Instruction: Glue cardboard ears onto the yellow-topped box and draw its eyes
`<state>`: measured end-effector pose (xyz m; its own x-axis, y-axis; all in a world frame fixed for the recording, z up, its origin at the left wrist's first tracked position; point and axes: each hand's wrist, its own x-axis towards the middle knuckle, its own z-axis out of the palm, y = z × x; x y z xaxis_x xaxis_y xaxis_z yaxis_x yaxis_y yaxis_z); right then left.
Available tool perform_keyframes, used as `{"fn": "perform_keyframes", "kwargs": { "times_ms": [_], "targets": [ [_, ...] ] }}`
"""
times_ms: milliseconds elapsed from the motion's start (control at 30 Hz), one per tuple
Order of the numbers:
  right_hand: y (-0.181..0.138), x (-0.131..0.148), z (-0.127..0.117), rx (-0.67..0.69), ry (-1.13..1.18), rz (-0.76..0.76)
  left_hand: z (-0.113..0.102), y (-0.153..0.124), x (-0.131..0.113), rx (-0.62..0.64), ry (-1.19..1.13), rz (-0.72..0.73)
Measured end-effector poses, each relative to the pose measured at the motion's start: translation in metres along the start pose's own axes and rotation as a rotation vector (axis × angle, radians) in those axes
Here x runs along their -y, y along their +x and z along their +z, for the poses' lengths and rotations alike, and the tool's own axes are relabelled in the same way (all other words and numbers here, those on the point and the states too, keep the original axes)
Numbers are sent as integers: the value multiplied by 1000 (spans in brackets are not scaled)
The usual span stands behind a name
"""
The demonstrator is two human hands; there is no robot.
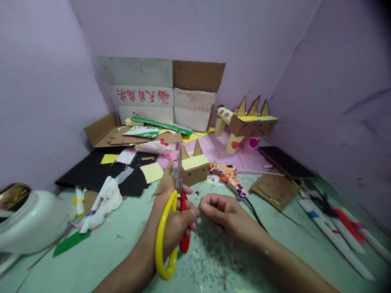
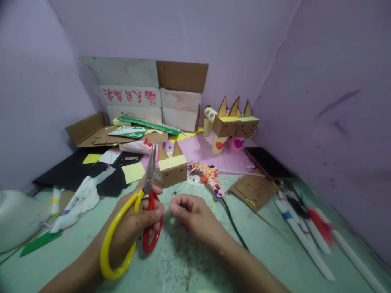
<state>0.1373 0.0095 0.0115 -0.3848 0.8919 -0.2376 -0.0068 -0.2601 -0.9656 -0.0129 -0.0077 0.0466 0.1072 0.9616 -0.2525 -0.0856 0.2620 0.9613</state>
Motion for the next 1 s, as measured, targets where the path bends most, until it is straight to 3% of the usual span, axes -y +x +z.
{"fn": "perform_keyframes", "kwargs": {
  "times_ms": [167,333,567,1000],
  "targets": [
    [-1,-3,-2,-23,-23,14,6,7,11,-24,38,8],
    [-4,-3,0,-113,-265,-110,2,10,20,5,59,-13],
    [-9,-4,1,-169,-546,-217,2,8,19,18,82,4],
    [-17,-3,3,-193,-744,-356,8,8,14,-38,60,-12]
  ]
}}
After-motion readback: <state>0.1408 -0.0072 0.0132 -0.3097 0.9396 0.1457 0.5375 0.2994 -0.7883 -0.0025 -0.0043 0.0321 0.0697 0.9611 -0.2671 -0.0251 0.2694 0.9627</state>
